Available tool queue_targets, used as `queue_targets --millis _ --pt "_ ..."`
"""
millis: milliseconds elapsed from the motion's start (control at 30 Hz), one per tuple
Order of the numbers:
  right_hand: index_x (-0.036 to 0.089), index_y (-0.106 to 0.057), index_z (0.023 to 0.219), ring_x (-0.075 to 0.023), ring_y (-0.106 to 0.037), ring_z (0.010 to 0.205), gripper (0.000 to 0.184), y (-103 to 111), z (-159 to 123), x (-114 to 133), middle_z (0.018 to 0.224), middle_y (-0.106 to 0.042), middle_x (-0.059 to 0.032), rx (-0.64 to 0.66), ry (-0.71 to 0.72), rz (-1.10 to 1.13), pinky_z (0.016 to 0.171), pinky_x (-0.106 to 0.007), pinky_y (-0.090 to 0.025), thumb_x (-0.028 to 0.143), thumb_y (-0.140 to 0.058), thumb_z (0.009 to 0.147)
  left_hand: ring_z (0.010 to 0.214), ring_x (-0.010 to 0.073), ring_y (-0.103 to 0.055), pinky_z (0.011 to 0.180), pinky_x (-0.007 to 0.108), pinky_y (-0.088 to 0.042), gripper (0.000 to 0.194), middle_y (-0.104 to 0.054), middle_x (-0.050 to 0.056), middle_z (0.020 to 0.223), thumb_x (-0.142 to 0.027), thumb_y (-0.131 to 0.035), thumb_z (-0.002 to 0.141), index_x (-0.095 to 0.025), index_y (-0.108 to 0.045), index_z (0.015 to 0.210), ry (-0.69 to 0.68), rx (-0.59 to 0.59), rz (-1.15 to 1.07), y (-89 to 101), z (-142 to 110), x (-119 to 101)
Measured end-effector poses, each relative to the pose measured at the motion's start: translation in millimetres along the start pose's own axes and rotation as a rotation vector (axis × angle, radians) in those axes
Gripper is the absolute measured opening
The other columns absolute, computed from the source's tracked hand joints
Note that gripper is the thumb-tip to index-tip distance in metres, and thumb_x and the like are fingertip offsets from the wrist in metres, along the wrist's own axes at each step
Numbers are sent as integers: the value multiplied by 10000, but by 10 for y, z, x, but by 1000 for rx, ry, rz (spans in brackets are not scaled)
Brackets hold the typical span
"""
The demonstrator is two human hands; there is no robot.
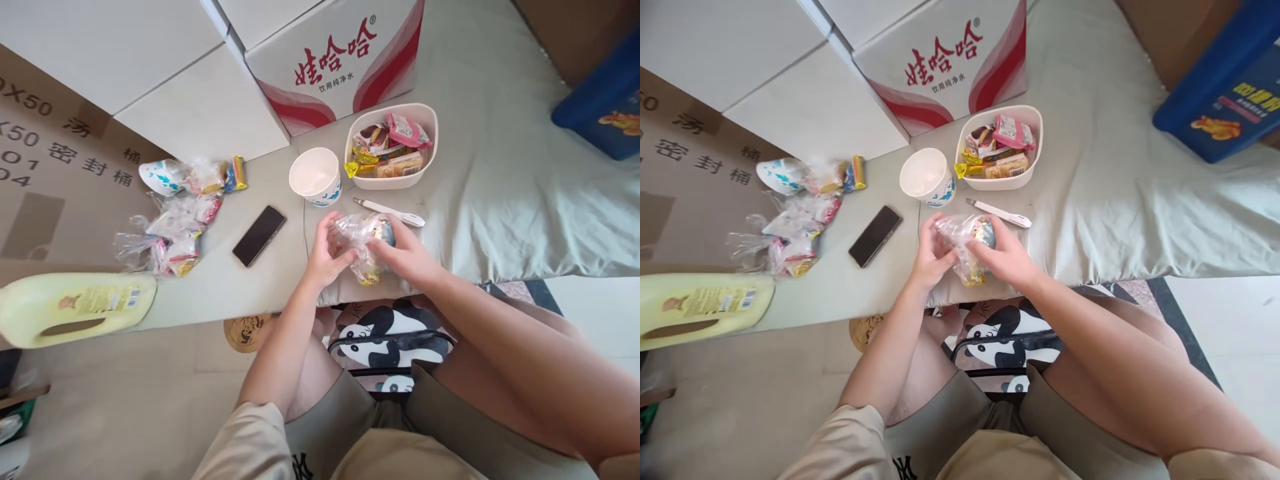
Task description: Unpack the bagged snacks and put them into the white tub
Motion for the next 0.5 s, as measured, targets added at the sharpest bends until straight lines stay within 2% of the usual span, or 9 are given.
queue_targets --millis 67,133,167,233,333,400,500 --pt "230 -439 1278 -168 -621 739 509 -92 33 -37 912 -657 -10 84 -23 21 709 -330 -540 398 -623 835 1183 256 -610 977 367 -510 689 -584 102 1329 -576 -802 692 -290 -554 1267 26 94 5 -95 44 27" --pt "260 -331 1380 -158 -615 689 554 -124 60 -62 908 -645 -4 105 -35 33 652 -314 -536 433 -540 897 1165 256 -625 1008 377 -497 564 -635 98 1275 -577 -736 769 -260 -610 1218 43 120 16 -139 74 41" --pt "274 -305 1409 -166 -633 734 553 -113 70 -54 973 -650 -23 90 -18 8 672 -321 -545 450 -500 922 1153 252 -633 1014 375 -494 521 -654 92 1247 -576 -716 789 -252 -630 1188 45 88 14 -119 91 44" --pt "283 -325 1428 -208 -654 954 567 -83 72 15 1200 -616 -83 54 75 -118 782 -361 -561 471 -504 924 1146 246 -637 1020 368 -491 484 -672 77 1214 -577 -709 796 -248 -645 1145 37 -35 -9 -16 117 48" --pt "252 -500 1327 -297 -532 1263 542 -127 16 147 1433 -458 -143 59 274 -403 965 -457 -517 439 -647 839 1111 231 -648 973 351 -516 447 -674 57 1180 -548 -727 792 -253 -646 1117 48 -165 -67 117 113 82" --pt "240 -602 1181 -313 -504 1298 397 -161 -36 199 1426 -448 -148 48 371 -539 1036 -502 -470 382 -675 818 1030 220 -667 882 340 -551 426 -678 53 1145 -526 -720 804 -254 -647 1124 100 -151 -126 122 102 139" --pt "246 -636 986 -296 -558 1224 166 -125 -101 277 1306 -544 -124 -42 441 -596 1059 -521 -444 314 -629 834 929 215 -677 768 340 -574 410 -680 63 1118 -546 -633 860 -243 -654 1135 186 -127 -201 136 80 240"
Point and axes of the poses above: each hand's wrist, its own z-axis towards the middle knuckle, its own y-axis out of the back of the hand, x = y × z, the point moved 9 cm from there along z, towards the middle knuckle
